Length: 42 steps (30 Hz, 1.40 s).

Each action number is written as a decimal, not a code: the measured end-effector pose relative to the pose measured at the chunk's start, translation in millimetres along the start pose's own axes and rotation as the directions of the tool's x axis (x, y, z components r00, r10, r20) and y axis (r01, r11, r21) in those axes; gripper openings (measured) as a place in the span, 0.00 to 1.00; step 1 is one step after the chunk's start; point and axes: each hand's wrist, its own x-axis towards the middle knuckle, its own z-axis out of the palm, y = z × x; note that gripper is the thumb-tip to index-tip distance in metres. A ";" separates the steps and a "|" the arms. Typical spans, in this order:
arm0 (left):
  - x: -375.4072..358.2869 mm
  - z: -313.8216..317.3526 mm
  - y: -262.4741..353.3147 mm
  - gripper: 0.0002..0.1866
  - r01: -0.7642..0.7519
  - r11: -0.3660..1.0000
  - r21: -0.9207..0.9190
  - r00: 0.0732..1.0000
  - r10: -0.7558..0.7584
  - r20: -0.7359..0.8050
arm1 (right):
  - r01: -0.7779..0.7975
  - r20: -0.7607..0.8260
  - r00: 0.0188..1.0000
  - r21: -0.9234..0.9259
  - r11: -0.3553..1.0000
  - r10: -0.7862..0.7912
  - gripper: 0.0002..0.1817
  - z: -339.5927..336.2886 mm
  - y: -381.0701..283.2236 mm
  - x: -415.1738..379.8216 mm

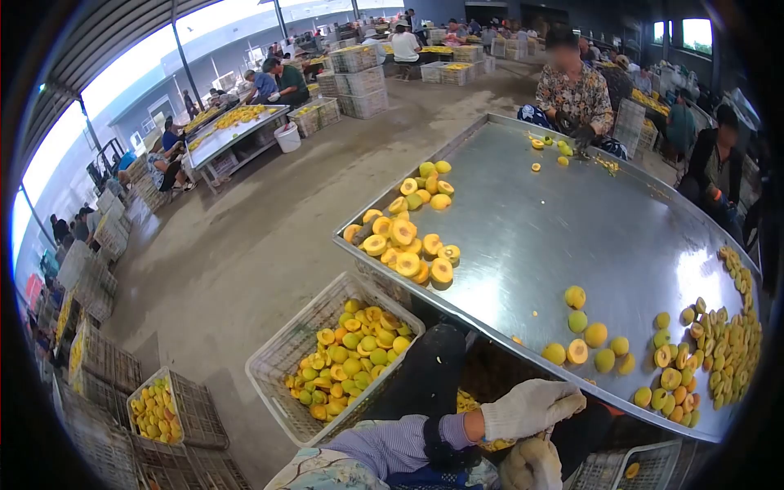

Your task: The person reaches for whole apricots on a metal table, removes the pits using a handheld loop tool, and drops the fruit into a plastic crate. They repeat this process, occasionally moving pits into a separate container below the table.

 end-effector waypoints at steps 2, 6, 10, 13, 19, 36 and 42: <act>-0.3 -2.2 4.8 0.14 0.101 0.994 -0.042 0.990 -0.097 0.098 | 0.016 0.077 0.997 0.147 0.989 -0.027 0.11 -16.3 12.3 2.9; -5.5 1.5 0.7 0.10 -0.218 0.975 -0.045 0.976 0.217 -0.030 | 0.617 -0.112 0.626 -0.534 0.577 -0.772 0.14 -38.0 68.5 28.2; -3.1 1.1 -0.1 0.09 -0.449 0.891 -0.060 0.893 0.445 -0.073 | 0.598 -0.055 0.465 -0.716 0.360 -0.883 0.12 45.3 24.3 23.2; -14.7 4.8 -2.3 0.07 0.050 0.741 -0.669 0.994 0.032 0.109 | 0.018 0.074 0.996 0.394 0.919 -0.052 0.03 20.8 6.7 -4.2; -10.8 20.2 -23.5 0.27 0.252 0.244 -0.936 0.966 -0.126 0.227 | -0.305 0.618 0.784 0.305 0.902 0.056 0.05 5.2 -6.6 5.2; 81.2 -30.9 -118.7 0.22 -0.078 0.808 0.584 0.996 0.090 0.009 | -0.118 0.166 0.973 -0.245 0.962 0.162 0.16 6.4 -34.1 25.4; 152.4 -6.9 -140.8 0.27 0.152 0.605 0.782 0.980 -0.193 -0.041 | -0.043 -0.036 0.999 -0.132 0.990 0.038 0.16 -5.7 -36.1 20.8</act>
